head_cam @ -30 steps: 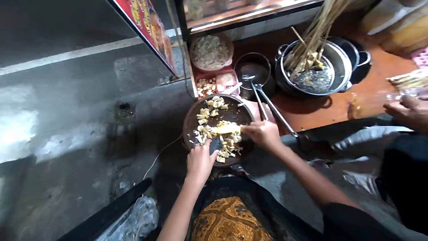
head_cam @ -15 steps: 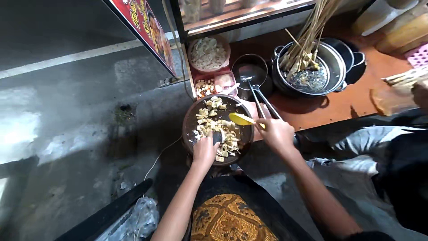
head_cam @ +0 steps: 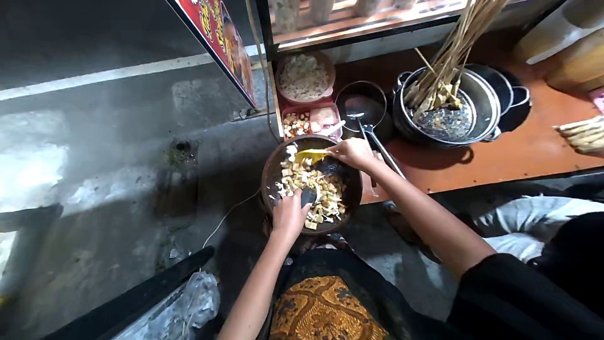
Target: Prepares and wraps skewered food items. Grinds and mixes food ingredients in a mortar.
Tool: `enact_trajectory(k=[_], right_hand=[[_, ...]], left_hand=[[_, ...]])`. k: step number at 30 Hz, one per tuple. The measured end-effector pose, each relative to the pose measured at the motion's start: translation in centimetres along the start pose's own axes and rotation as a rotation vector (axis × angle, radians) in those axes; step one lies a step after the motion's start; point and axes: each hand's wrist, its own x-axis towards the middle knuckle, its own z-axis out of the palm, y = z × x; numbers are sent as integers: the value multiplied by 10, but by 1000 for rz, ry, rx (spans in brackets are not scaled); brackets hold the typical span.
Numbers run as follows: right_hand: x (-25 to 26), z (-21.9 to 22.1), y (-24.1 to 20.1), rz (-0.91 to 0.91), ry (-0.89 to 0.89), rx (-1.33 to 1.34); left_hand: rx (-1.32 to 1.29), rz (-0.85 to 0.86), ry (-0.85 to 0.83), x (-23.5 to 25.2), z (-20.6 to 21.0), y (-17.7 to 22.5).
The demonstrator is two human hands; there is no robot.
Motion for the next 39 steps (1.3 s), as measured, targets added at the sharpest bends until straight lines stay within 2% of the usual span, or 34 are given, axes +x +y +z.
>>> enact_trajectory(k=[2,5,9,11,13,15,17,20,24,27,31,33,36,39], right_hand=[[3,2,6,-124,-49,-5],[-27,-1,1,-260,73,-56],[-103,34,-11,-248,325,-178],[-122,64,-28,-181,455,-231],[-125,83,-40,-104,507,-248],[-121,75,-46,-4,480,-208],[-119,47,-44,55,459,-169],[-112,7,-21,-51,525,-181],[-84,-19,27,-216,481,-226],[-87,-21,44,-215,428,-241],[-136,13,21,28,259,-91],[-141,20,9,-6,354,-110],[-119,6,5,-124,513,-210],[-102,-18,27,-150,504,-256]], left_hand=[[7,-12,10,-10,-4,0],[-64,-40,61,-37,-15,-1],[-109,-85,142,-46,-28,-6],[-62,-92,109,-34,-32,-6],[-9,-70,41,-22,-31,-4],[19,-48,-9,-14,-25,-2],[59,-43,-43,-9,-17,1],[101,-37,-59,-10,-10,8],[94,-21,-72,-11,-10,7],[76,-21,-62,-9,-12,4],[64,-39,-62,-8,-9,2],[63,-38,-61,-8,-10,3],[77,-36,-68,-10,-12,5],[83,-32,-70,-8,-13,5]])
